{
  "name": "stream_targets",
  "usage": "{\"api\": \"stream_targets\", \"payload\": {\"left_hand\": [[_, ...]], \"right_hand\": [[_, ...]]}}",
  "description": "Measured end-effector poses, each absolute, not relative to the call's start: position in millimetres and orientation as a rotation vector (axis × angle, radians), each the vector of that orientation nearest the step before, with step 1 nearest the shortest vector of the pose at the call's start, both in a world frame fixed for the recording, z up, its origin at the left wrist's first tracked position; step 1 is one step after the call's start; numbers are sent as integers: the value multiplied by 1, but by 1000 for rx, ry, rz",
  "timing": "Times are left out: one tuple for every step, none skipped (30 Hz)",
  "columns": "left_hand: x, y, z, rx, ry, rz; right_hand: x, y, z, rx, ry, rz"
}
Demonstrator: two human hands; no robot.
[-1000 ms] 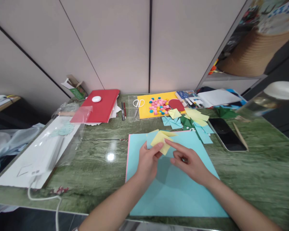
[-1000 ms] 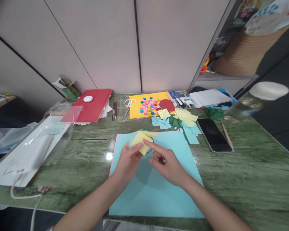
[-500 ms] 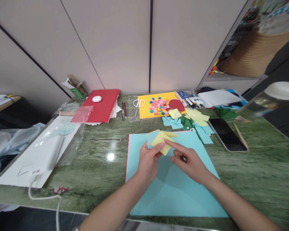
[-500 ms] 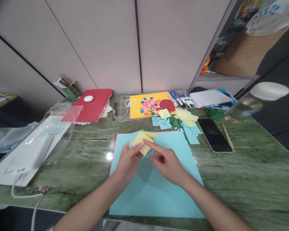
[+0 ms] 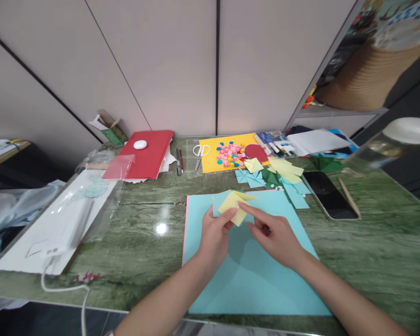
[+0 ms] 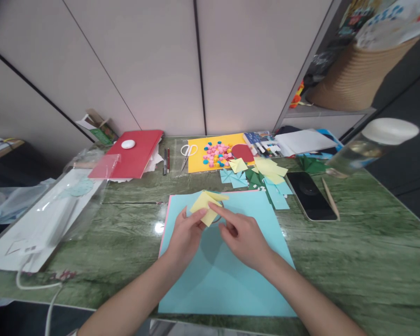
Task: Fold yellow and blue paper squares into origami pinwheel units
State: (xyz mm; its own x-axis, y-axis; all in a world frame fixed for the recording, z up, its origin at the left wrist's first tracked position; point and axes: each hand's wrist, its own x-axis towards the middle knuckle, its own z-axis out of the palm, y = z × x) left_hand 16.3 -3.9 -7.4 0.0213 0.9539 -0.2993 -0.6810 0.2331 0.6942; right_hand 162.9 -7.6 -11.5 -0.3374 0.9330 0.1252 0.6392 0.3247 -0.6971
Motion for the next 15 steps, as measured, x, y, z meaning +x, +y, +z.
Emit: {"api": "stream_targets", "payload": {"left_hand": [[16, -4, -7, 408, 835, 1322], [16, -4, -7, 409, 836, 1321], [16, -4, -7, 411, 836, 1320], [16, -4, -7, 413, 835, 1318], [16, -4, -7, 413, 836, 1318], [16, -4, -7, 412, 839, 1318], [16, -4, -7, 410, 841, 1317], [15, -3, -7, 408, 841, 1317], [15, -3, -7, 407, 840, 1316], [15, -3, -7, 405, 838, 1313], [15, -3, -7, 403, 835, 1308], [15, -3, -7, 401, 832, 1303], [15, -3, -7, 399, 830, 1297], [15, -3, -8, 398, 828, 1293], [15, -2, -8, 400, 826, 1291]], "right_hand": [[163, -8, -12, -1380, -2084, 732], [163, -8, -12, -1380, -2086, 720], [163, -8, -12, -1380, -2085, 712], [163, -8, -12, -1380, -2082, 709], [163, -8, -12, -1380, -2076, 710], [163, -9, -12, -1379, -2067, 720], [163, -9, -11, -1375, -2055, 738], [163, -9, -11, -1369, -2035, 774], [163, -8, -11, -1356, -2007, 835], [163, -7, -10, -1334, -1963, 924], [163, -6, -10, -1300, -1902, 1039], [164, -5, -10, -1254, -1824, 1171], [164, -3, -10, -1200, -1734, 1305], [165, -2, -11, -1144, -1642, 1430], [165, -1, -11, -1092, -1557, 1530]]}}
